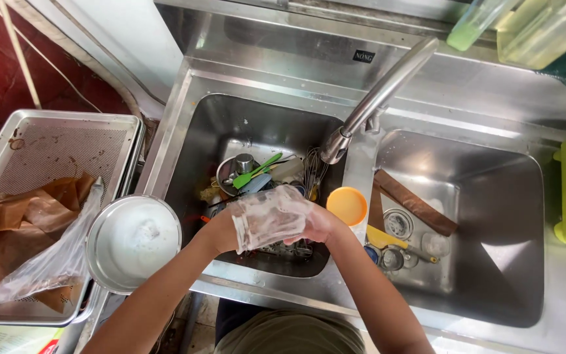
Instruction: Washing various kitchen utensils and containers in a commercial sink using a sponge and soapy water.
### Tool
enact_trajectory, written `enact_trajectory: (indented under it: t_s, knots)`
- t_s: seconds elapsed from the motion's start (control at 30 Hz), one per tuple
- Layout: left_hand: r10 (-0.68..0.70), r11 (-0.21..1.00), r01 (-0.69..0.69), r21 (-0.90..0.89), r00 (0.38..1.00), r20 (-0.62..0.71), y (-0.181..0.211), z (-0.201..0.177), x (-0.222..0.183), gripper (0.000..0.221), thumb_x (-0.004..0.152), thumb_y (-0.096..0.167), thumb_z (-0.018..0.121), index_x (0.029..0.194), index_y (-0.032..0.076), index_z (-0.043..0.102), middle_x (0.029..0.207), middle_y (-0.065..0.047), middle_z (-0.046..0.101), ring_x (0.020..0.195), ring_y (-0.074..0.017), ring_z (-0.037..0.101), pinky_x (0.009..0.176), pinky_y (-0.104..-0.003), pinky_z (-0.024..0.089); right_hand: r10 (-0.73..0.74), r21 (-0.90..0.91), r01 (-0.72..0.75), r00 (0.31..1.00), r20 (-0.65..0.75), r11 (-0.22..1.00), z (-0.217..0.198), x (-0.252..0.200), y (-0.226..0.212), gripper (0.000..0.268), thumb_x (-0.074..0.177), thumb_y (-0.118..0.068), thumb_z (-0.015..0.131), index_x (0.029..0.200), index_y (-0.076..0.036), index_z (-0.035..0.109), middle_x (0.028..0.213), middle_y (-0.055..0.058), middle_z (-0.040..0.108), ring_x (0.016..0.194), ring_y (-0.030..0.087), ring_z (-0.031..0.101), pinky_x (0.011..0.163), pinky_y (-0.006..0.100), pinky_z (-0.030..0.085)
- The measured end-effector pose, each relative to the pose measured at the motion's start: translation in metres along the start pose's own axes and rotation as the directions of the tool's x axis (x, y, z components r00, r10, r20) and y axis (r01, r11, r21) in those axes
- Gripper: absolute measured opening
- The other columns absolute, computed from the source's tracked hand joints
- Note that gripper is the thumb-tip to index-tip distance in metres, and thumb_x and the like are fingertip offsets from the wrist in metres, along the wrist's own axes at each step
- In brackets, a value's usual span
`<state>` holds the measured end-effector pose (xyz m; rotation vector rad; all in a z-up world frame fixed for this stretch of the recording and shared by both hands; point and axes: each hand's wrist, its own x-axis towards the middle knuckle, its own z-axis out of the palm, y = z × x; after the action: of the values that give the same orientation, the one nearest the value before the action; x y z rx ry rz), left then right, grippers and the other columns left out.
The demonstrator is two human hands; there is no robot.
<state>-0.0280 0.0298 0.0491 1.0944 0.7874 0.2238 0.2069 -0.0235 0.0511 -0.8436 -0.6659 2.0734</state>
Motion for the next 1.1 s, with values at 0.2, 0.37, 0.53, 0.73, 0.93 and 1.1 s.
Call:
enact_trajectory:
  t_s: [0.2, 0.37, 0.53, 0.73, 0.93, 1.1]
  knots:
    - [0.003, 0.995, 0.012, -0.096, 0.987, 0.161, -0.004, 0.016, 0.005, 0.047, 0.092, 0.014, 0.067, 0.139, 0.014, 0.058, 0.132, -0.005, 0.066, 0.111, -0.015, 0.068, 0.096, -0.03, 0.059, 0.245, 0.123, -0.234, 0.966, -0.08, 0.964, -0.007, -0.001, -0.006, 0.079, 0.08, -0.053, 0.076, 0.146, -0.018, 0.049, 0.135, 0.02, 0.058, 0.106, 0.036, 0.066, 0.068, 0.048, 0.059]
    - [-0.102, 0.938, 0.143, -0.317, 0.985, 0.142, -0.008, 0.028, 0.009, 0.037, 0.097, 0.015, 0.065, 0.133, 0.013, 0.061, 0.124, -0.005, 0.067, 0.104, -0.0138, 0.066, 0.09, -0.029, 0.055, -0.054, 0.062, 0.053, 0.999, 0.002, 0.997, 0.008, -0.005, 0.006, 0.092, 0.076, -0.043, 0.085, 0.151, -0.018, 0.038, 0.142, 0.01, 0.05, 0.124, 0.026, 0.057, 0.088, 0.043, 0.05]
    - [0.097, 0.925, -0.107, 0.364, 0.994, 0.047, 0.076, 0.08, -0.004, 0.022, 0.1, 0.021, 0.058, 0.119, 0.012, 0.065, 0.115, -0.002, 0.069, 0.102, -0.0156, 0.067, 0.09, -0.03, 0.057, -0.393, -0.076, 0.402, 0.913, 0.111, 0.913, -0.011, -0.008, 0.018, 0.11, 0.073, -0.032, 0.094, 0.16, -0.018, 0.027, 0.154, 0.007, 0.043, 0.144, 0.023, 0.045, 0.119, 0.04, 0.041]
    - [0.3, 0.285, 0.031, 0.958, 0.946, -0.12, 0.128, 0.103, -0.029, 0.027, 0.094, 0.033, 0.057, 0.104, 0.013, 0.071, 0.103, -0.007, 0.07, 0.091, -0.0233, 0.068, 0.08, -0.036, 0.055, -0.219, 0.163, 0.184, 0.948, 0.232, 0.969, 0.0, -0.015, 0.001, 0.119, 0.072, -0.053, 0.089, 0.164, -0.023, 0.021, 0.154, 0.013, 0.046, 0.14, 0.033, 0.051, 0.113, 0.051, 0.045]
    - [0.408, 0.668, -0.13, 0.733, 0.887, -0.215, 0.047, 0.071, 0.01, 0.035, 0.101, 0.031, 0.049, 0.123, 0.006, 0.06, 0.118, -0.013, 0.064, 0.105, -0.0272, 0.063, 0.089, -0.038, 0.052, -0.101, 0.313, 0.088, 0.995, 0.024, 0.946, 0.038, 0.001, 0.008, 0.089, 0.076, -0.039, 0.082, 0.151, -0.016, 0.038, 0.145, 0.007, 0.054, 0.132, 0.029, 0.056, 0.104, 0.057, 0.049]
    - [0.515, 0.271, 0.156, 0.95, 0.81, -0.28, -0.069, 0.024, 0.074, 0.044, 0.097, 0.034, 0.052, 0.132, 0.007, 0.057, 0.13, -0.013, 0.062, 0.118, -0.0292, 0.061, 0.1, -0.04, 0.049, -0.356, 0.367, 0.431, 0.899, -0.255, 0.824, 0.047, 0.029, 0.037, 0.078, 0.082, -0.028, 0.079, 0.149, -0.012, 0.043, 0.142, 0.01, 0.056, 0.131, 0.028, 0.056, 0.112, 0.05, 0.046]
